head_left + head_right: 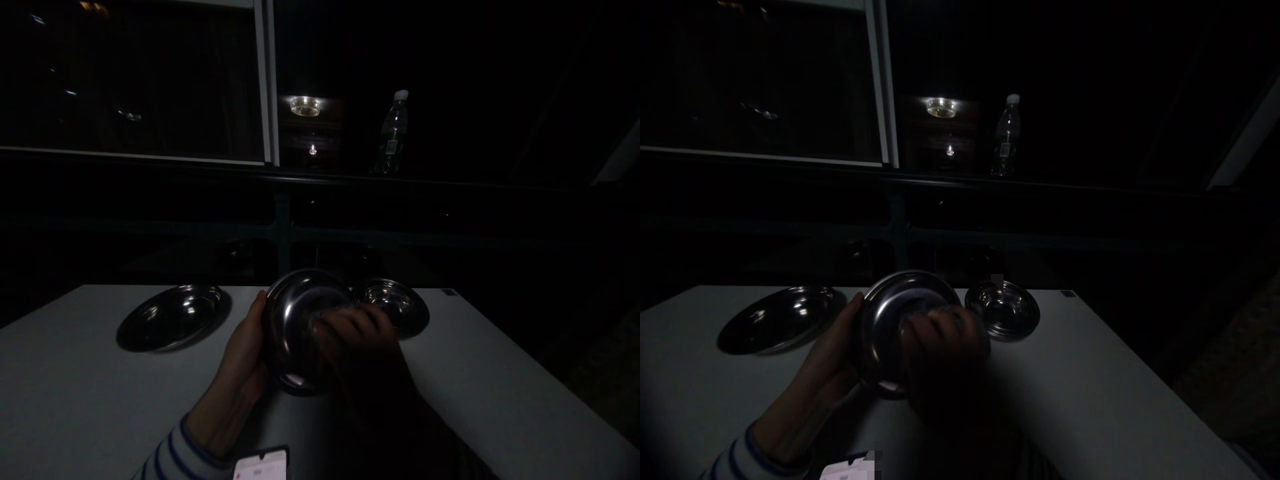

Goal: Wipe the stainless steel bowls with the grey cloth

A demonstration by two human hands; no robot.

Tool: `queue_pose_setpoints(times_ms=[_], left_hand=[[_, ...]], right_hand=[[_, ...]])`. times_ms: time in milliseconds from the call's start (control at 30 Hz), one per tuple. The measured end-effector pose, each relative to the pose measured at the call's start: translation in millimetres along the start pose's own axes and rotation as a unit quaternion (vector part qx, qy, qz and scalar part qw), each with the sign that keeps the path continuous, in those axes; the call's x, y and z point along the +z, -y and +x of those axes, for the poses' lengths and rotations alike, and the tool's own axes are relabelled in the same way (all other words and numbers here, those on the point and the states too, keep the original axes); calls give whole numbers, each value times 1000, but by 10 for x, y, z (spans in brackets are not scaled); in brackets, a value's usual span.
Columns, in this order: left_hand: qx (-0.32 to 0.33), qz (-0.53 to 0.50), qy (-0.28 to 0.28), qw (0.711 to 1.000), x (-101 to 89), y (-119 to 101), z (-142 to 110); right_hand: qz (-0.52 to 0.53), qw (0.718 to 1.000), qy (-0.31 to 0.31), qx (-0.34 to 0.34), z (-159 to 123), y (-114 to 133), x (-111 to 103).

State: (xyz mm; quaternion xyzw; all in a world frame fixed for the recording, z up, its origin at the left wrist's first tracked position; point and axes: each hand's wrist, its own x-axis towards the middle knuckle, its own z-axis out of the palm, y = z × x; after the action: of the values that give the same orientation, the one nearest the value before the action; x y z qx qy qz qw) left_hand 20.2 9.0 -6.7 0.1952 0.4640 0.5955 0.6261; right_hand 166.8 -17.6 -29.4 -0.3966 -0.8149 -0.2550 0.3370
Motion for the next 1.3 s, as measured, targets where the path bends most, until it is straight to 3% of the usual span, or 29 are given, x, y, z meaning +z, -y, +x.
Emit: queue_pose_setpoints(times_ms=[67, 233, 367, 500, 633, 800, 967, 1133, 1300], left_hand=[[4, 10, -5, 1000, -6, 11, 8], [-8, 39, -2, 999, -22, 49, 32], [-6, 45, 0, 999, -33, 76, 38], [-2, 55, 2, 998, -43, 85, 41], [-19, 58, -2, 998, -35, 65, 38], [-2, 50, -14, 999, -21, 50, 26], [-7, 55, -1, 998, -37, 59, 44], [15, 53, -19, 998, -29, 40, 24], [4, 57, -20, 998, -19, 22, 16]], right_hand=[[22, 999, 2, -26, -5, 1, 9], [2, 1000, -8, 28, 2, -30, 25], [14, 1000, -14, -5, 7, -30, 49], [-2, 999, -17, 38, 6, -18, 71], [35, 999, -17, -18, 2, -31, 85], [-7, 998, -9, 54, 31, -96, 54], [22, 1000, -11, 0, 11, -60, 50], [6, 998, 12, 65, -4, -119, 31], [22, 999, 8, 36, 6, -121, 26]])
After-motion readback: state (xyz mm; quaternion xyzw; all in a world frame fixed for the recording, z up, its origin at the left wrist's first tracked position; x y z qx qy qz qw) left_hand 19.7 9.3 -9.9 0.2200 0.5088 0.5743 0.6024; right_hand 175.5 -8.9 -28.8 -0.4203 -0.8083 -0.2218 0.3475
